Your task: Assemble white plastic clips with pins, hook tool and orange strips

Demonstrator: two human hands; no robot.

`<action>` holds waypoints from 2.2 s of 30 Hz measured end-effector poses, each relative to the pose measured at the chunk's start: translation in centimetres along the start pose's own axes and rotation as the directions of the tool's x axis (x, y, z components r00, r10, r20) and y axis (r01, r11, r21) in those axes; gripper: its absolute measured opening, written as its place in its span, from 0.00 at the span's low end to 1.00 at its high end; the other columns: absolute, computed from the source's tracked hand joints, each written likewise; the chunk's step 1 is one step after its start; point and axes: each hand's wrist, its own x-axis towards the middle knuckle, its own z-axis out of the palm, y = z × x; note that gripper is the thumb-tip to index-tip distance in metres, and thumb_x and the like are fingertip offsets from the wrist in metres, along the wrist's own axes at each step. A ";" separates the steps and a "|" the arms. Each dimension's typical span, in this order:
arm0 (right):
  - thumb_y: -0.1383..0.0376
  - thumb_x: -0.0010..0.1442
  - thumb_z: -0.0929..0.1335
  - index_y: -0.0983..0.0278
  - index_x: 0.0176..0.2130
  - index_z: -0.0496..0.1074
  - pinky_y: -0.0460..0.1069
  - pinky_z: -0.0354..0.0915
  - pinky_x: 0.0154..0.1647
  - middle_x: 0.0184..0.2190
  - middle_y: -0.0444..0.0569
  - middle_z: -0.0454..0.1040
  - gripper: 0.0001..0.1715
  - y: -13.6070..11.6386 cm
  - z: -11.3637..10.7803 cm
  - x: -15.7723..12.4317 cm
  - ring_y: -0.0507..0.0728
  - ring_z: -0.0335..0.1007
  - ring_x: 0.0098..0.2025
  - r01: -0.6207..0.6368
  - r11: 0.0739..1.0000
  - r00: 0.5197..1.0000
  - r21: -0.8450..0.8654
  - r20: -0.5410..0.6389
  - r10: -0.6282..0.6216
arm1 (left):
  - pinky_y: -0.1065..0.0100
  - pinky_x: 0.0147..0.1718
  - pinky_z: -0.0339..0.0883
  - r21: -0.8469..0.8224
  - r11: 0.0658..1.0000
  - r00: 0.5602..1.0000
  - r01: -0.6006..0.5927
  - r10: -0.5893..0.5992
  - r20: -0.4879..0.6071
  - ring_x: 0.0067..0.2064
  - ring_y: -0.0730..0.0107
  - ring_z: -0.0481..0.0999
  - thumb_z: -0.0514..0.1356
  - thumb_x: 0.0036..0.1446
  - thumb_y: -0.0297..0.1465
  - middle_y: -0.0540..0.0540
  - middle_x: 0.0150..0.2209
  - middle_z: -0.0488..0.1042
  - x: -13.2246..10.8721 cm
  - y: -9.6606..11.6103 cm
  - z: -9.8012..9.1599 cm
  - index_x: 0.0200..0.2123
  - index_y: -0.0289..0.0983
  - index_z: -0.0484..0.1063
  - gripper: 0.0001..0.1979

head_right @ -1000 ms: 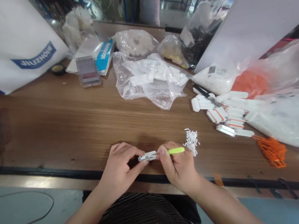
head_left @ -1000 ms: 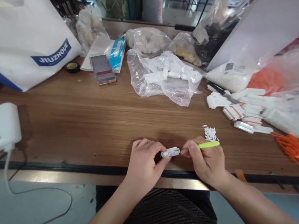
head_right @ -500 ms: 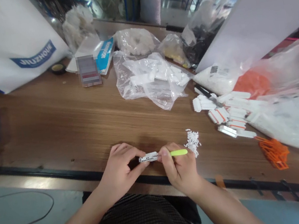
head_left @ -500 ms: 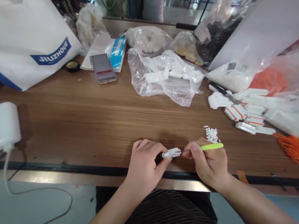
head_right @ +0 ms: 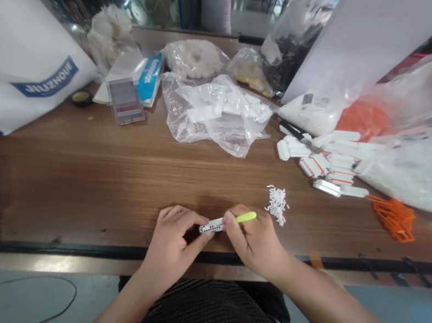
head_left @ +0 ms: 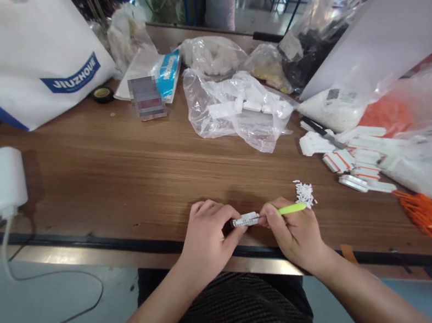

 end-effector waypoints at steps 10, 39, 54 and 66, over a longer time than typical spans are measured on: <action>0.65 0.71 0.62 0.62 0.29 0.75 0.46 0.68 0.29 0.23 0.43 0.77 0.21 0.2 -0.3 -0.1 0.51 0.75 0.25 -0.042 0.999 0.990 -0.016 -0.134 0.039 | 0.56 0.47 0.58 -0.008 1.000 1.000 -0.002 0.002 -0.005 0.40 0.62 0.74 0.69 0.59 0.30 0.53 0.33 0.79 0.0 -0.1 0.1 0.37 0.42 0.77 0.05; 0.67 0.70 0.63 0.62 0.32 0.74 0.46 0.66 0.30 0.25 0.42 0.77 0.16 0.4 -0.1 -0.5 0.51 0.75 0.26 0.011 0.999 0.993 -0.040 -0.118 -0.016 | 0.56 0.47 0.59 -0.006 1.000 1.000 -0.004 0.004 -0.012 0.40 0.61 0.74 0.68 0.60 0.31 0.52 0.34 0.79 0.0 -0.1 0.1 0.36 0.42 0.76 0.03; 0.65 0.71 0.62 0.61 0.29 0.74 0.47 0.69 0.29 0.24 0.43 0.77 0.20 0.3 0.0 -0.4 0.51 0.75 0.24 -0.026 1.000 0.992 -0.004 -0.122 0.025 | 0.55 0.46 0.58 -0.007 1.000 1.000 -0.008 0.008 -0.009 0.39 0.61 0.73 0.68 0.60 0.30 0.53 0.33 0.78 0.0 -0.1 0.1 0.36 0.42 0.76 0.04; 0.64 0.72 0.61 0.63 0.30 0.73 0.48 0.66 0.29 0.23 0.45 0.76 0.20 -0.3 -0.2 0.1 0.53 0.74 0.25 0.038 0.994 0.999 -0.099 -0.001 -0.039 | 0.55 0.47 0.59 -0.009 1.000 1.000 -0.007 0.007 -0.007 0.40 0.62 0.74 0.68 0.60 0.31 0.52 0.33 0.79 0.1 -0.1 0.1 0.35 0.41 0.75 0.04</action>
